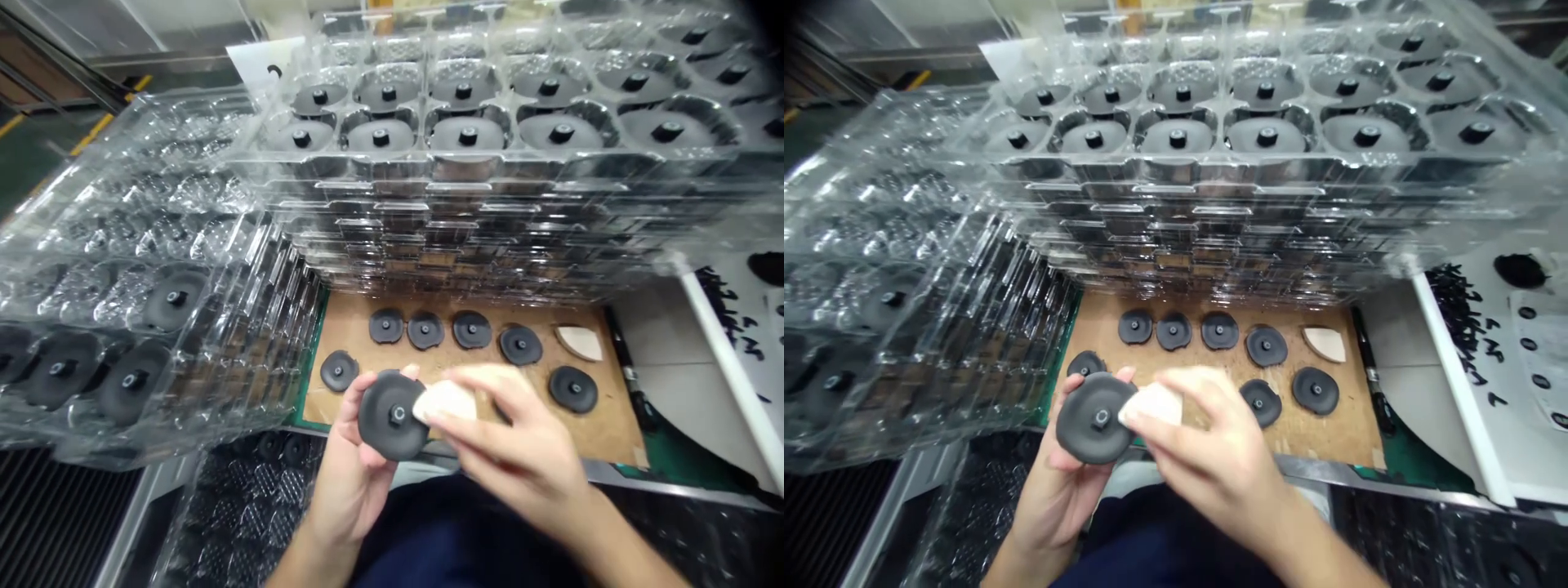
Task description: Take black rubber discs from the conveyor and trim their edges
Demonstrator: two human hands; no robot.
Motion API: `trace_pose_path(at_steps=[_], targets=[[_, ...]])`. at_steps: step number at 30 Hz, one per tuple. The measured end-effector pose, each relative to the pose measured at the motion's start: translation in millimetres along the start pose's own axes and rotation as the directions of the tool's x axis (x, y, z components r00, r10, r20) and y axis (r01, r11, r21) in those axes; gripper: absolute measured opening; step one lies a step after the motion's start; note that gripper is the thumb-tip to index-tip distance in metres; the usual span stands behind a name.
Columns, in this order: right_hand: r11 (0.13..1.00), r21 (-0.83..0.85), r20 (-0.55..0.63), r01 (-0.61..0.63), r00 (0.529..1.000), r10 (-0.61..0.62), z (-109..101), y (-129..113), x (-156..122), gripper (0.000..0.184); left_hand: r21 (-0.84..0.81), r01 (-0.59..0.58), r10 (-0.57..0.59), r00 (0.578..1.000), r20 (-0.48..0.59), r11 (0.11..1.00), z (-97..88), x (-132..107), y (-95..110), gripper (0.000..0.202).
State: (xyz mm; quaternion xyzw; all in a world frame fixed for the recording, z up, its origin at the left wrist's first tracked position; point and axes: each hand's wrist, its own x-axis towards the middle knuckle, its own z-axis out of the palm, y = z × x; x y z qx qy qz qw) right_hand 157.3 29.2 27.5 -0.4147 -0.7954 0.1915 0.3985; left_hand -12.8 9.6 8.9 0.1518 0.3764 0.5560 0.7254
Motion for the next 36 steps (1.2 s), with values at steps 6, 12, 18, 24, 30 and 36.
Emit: trace_pose_path(at_steps=[6, 12, 18, 24, 30, 36], targets=[[0.999, -0.015, -0.04, -0.034, 0.999, 0.034, -5.5, -7.4, -5.2, 0.027, 0.066, -0.042, 0.038, 0.997, 0.062, 0.997, 1.0, -5.4, -0.6, 0.051], [0.998, -0.039, -0.121, -0.048, 0.992, 0.043, -7.7, -13.5, -13.8, 0.025, 0.07, -0.06, 0.055, 0.996, 0.07, 0.996, 10.6, -10.0, -2.0, 0.052], [0.998, 0.009, -0.137, -0.065, 0.988, 0.066, -5.0, -28.7, -28.5, 0.026, 0.056, -0.098, 0.096, 0.994, 0.049, 0.994, 24.9, -13.2, -1.4, 0.046], [0.994, 0.019, -0.167, -0.103, 0.98, 0.105, -7.7, -30.8, -29.4, 0.028, 0.073, -0.153, 0.151, 0.988, 0.023, 0.986, 31.6, -15.6, -9.3, 0.048], [0.987, 0.004, -0.199, -0.158, 0.968, 0.155, -6.5, -30.7, -30.9, 0.025, 0.034, -0.186, 0.185, 0.983, 0.019, 0.982, 32.5, -15.9, -12.9, 0.048], [0.991, 0.029, -0.183, -0.129, 0.974, 0.133, -8.1, -15.6, -27.8, 0.026, 0.037, -0.135, 0.136, 0.99, -0.023, 0.99, 33.5, -13.7, -14.7, 0.052]])
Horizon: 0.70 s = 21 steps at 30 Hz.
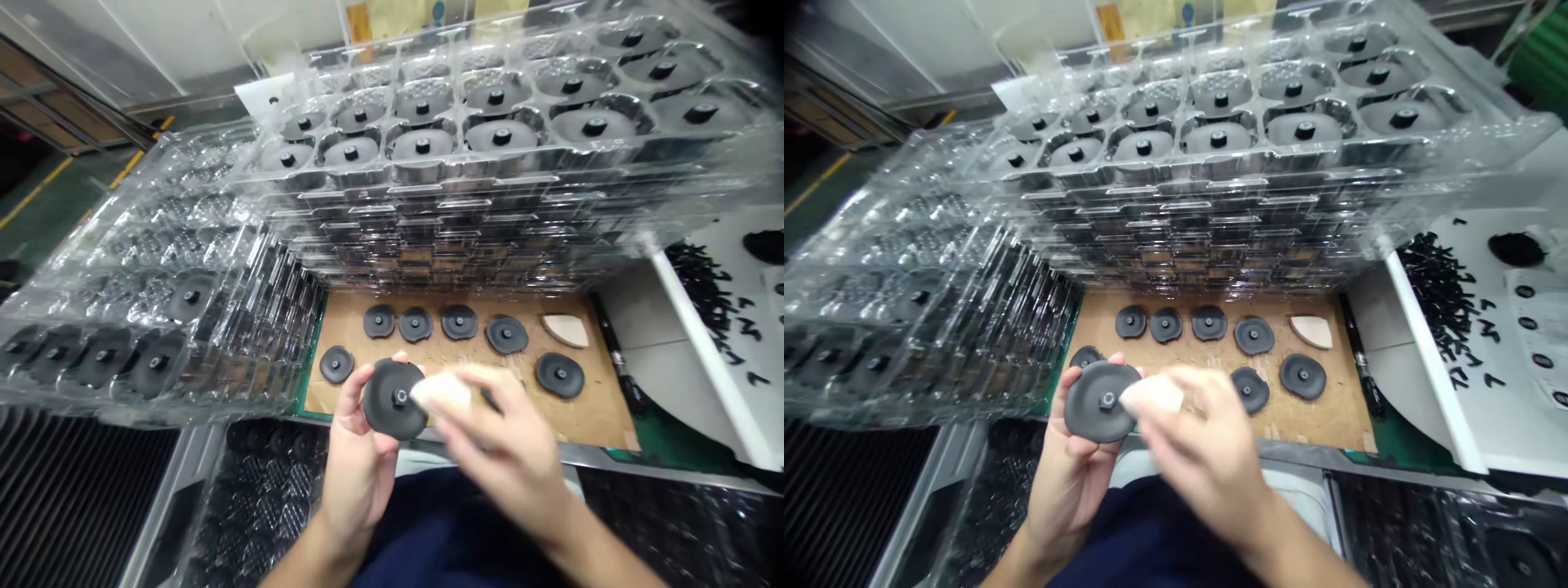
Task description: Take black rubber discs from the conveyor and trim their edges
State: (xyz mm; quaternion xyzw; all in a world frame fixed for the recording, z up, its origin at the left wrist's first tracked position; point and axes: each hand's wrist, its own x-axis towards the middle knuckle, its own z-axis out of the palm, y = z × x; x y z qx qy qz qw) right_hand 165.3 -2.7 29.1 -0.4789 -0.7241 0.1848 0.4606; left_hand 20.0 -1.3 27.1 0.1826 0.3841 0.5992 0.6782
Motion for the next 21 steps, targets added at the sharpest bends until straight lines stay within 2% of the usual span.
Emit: trace_pose_path(at_steps=[2, 3, 6, 9, 14, 16, 18, 19, 20, 21], targets=[[0.997, -0.046, -0.037, -0.067, 0.997, 0.066, -2.0, 2.8, 7.0, 0.026, -0.01, -0.004, 0.004, 1.0, 0.003, 1.0, 1.1, 0.8, -0.7, 0.053], [0.997, -0.047, -0.05, -0.06, 0.997, 0.057, -2.2, 1.5, 9.5, 0.027, -0.018, -0.004, 0.004, 1.0, 0.007, 1.0, 1.2, 1.0, -0.8, 0.053], [0.998, -0.01, 0.016, 0.061, 0.998, -0.06, 2.3, -9.6, 10.8, 0.03, -0.021, 0.021, -0.021, 1.0, -0.007, 1.0, -1.9, 1.6, -0.7, 0.05], [0.995, 0.044, 0.11, 0.089, 0.99, -0.093, 10.9, -17.6, 9.9, 0.03, 0.002, 0.039, -0.039, 0.999, -0.033, 0.999, -7.4, 4.2, 0.4, 0.048], [0.984, 0.126, 0.057, 0.128, 0.989, -0.136, 13.0, -15.4, 10.0, 0.03, -0.025, -0.055, 0.055, 0.998, 0.004, 0.998, -4.0, 8.8, 8.1, 0.046], [0.987, 0.154, 0.051, 0.052, 0.997, -0.061, 9.0, -11.0, 0.7, 0.032, -0.017, -0.024, 0.024, 1.0, 0.015, 1.0, -1.7, 9.5, 11.9, 0.051], [0.955, 0.245, 0.065, -0.167, 0.986, 0.156, 6.6, -2.2, -15.4, 0.026, -0.013, 0.005, -0.005, 1.0, -0.012, 1.0, -2.8, 10.6, 14.0, 0.052], [0.877, 0.331, 0.087, -0.349, 0.936, 0.34, 6.9, 3.8, -24.9, 0.023, -0.018, 0.011, -0.011, 1.0, -0.027, 1.0, -4.5, 11.5, 14.1, 0.051], [0.731, 0.42, 0.135, -0.537, 0.834, 0.535, 8.1, 10.5, -34.5, 0.026, -0.021, 0.017, -0.018, 0.999, -0.035, 1.0, -6.7, 12.5, 13.7, 0.051], [0.544, 0.486, 0.202, -0.684, 0.693, 0.692, 9.9, 17.2, -43.2, 0.034, -0.021, 0.027, -0.028, 0.999, -0.037, 0.999, -9.1, 13.5, 13.0, 0.054]])
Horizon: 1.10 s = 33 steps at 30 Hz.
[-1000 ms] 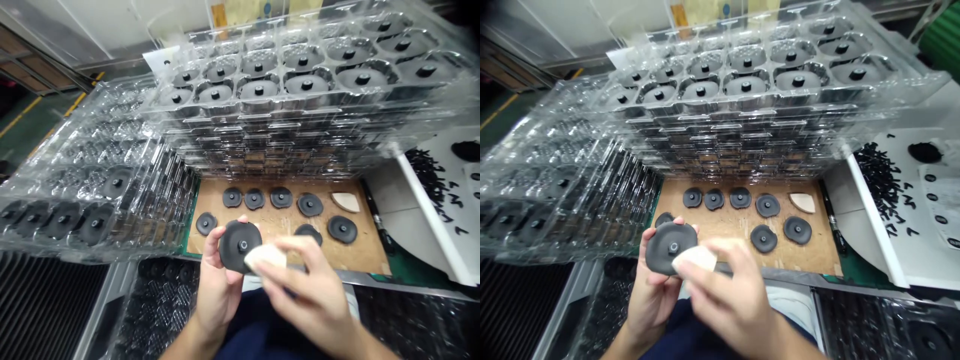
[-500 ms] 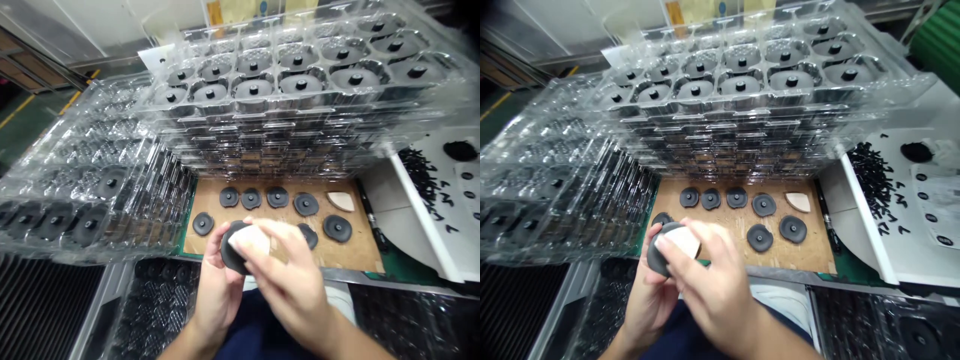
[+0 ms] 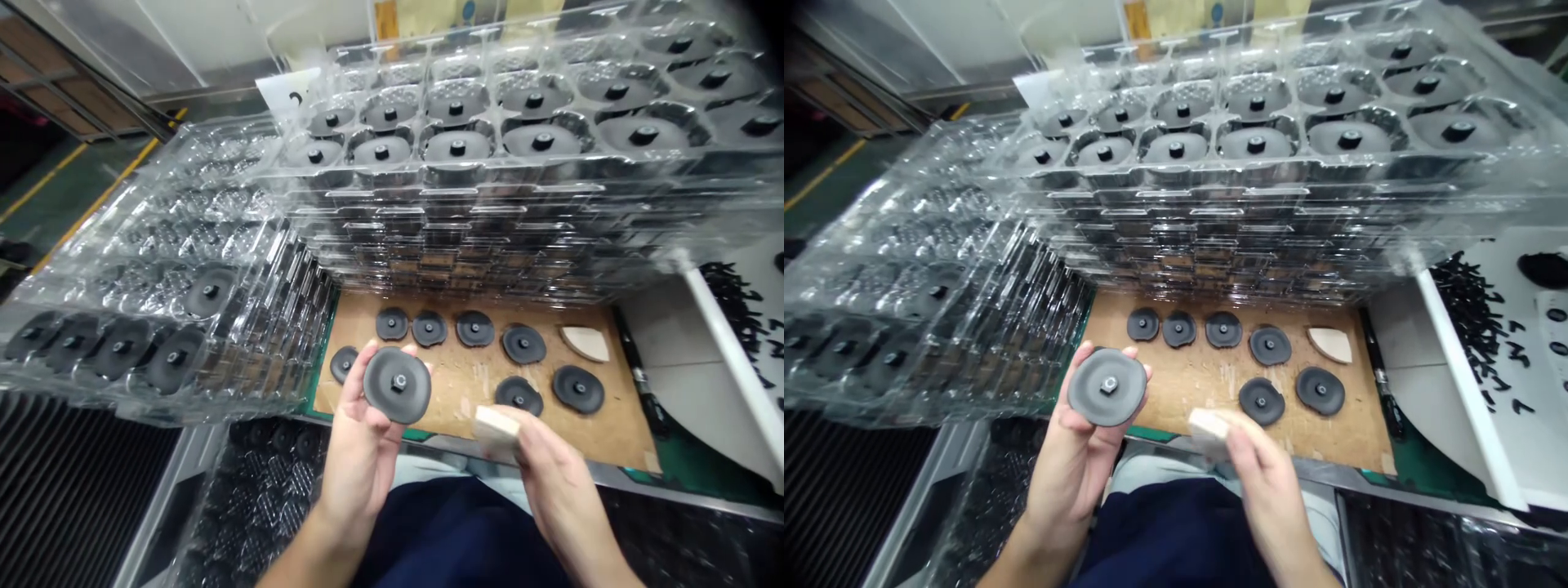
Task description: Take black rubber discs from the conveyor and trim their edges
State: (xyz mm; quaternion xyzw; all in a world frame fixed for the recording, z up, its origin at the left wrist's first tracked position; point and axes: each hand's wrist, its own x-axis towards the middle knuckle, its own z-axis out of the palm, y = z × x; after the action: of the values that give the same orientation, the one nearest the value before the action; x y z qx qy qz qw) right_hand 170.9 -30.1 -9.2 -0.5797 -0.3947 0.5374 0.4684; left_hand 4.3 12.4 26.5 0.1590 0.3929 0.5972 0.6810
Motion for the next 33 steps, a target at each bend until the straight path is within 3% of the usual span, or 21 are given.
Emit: trace_pose_path(at_steps=[1, 3, 6, 8, 10, 11, 12, 13, 14, 17, 18, 22, 26, 28, 31, 33], targets=[[0.98, 0.094, -0.024, -0.176, 0.984, 0.179, -2.9, 9.2, -0.3, 0.04, 0.002, 0.015, -0.015, 1.0, 0.003, 1.0, -2.2, 1.0, -0.8, 0.058], [0.92, 0.176, -0.033, -0.351, 0.932, 0.362, -6.5, 19.7, 1.3, 0.044, 0.006, 0.057, -0.057, 0.998, 0.009, 0.998, -5.2, 2.2, -2.6, 0.065], [0.926, 0.158, -0.036, -0.342, 0.935, 0.352, -4.9, 10.0, 8.1, 0.037, 0.002, 0.126, -0.126, 0.992, 0.013, 0.992, -6.4, 1.8, -5.0, 0.061], [0.957, 0.141, -0.019, -0.255, 0.966, 0.26, 2.8, -10.5, 13.3, 0.033, -0.001, 0.149, -0.149, 0.989, 0.021, 0.989, -6.4, 0.5, -6.7, 0.059], [1.0, 0.03, 0.014, 0.003, 1.0, -0.004, 15.5, -34.7, 16.9, 0.027, 0.003, 0.163, -0.163, 0.986, 0.016, 0.987, -6.9, -1.4, -8.3, 0.06], [0.979, -0.059, 0.049, 0.195, 0.98, -0.192, 22.5, -46.0, 18.1, 0.024, 0.008, 0.188, -0.188, 0.982, 0.008, 0.982, -7.3, -2.5, -8.9, 0.06], [0.917, -0.138, 0.12, 0.374, 0.925, -0.36, 29.2, -55.9, 19.1, 0.023, 0.014, 0.223, -0.223, 0.975, -0.003, 0.975, -7.8, -3.6, -9.2, 0.058], [0.841, -0.199, 0.211, 0.502, 0.861, -0.464, 34.9, -63.9, 19.9, 0.023, 0.02, 0.261, -0.261, 0.965, -0.016, 0.965, -8.3, -4.7, -9.3, 0.056], [0.791, -0.232, 0.309, 0.566, 0.814, -0.492, 39.1, -69.9, 20.9, 0.023, 0.026, 0.292, -0.292, 0.956, -0.028, 0.956, -8.7, -5.6, -9.3, 0.054], [0.782, -0.278, 0.521, 0.558, 0.771, -0.365, 44.0, -77.5, 24.2, 0.019, 0.055, 0.31, -0.307, 0.95, -0.062, 0.949, -8.4, -7.2, -9.8, 0.048], [0.778, -0.298, 0.525, 0.553, 0.776, -0.35, 44.0, -77.5, 24.9, 0.018, 0.069, 0.307, -0.304, 0.951, -0.059, 0.949, -7.9, -7.3, -10.3, 0.045], [0.73, -0.297, 0.386, 0.616, 0.777, -0.498, 41.0, -74.2, 20.6, 0.021, 0.081, 0.311, -0.313, 0.949, 0.02, 0.947, -6.3, -7.6, -9.6, 0.039], [0.81, -0.241, 0.501, 0.535, 0.783, -0.369, 35.8, -76.8, 16.6, 0.018, 0.067, 0.331, -0.334, 0.942, 0.029, 0.941, -5.8, -8.2, -5.8, 0.063], [0.787, -0.279, 0.438, 0.55, 0.802, -0.405, 36.8, -79.1, 18.9, 0.018, 0.081, 0.333, -0.338, 0.939, 0.06, 0.94, -4.2, -7.9, -6.0, 0.057], [0.707, -0.264, 0.372, 0.656, 0.746, -0.552, 36.8, -81.2, 19.8, 0.021, 0.086, 0.323, -0.331, 0.936, 0.12, 0.943, -3.2, -6.5, -6.8, 0.053], [0.713, -0.23, 0.46, 0.662, 0.72, -0.52, 30.2, -81.9, 15.9, 0.02, 0.067, 0.322, -0.329, 0.935, 0.137, 0.944, -4.5, -5.1, -6.3, 0.058]])
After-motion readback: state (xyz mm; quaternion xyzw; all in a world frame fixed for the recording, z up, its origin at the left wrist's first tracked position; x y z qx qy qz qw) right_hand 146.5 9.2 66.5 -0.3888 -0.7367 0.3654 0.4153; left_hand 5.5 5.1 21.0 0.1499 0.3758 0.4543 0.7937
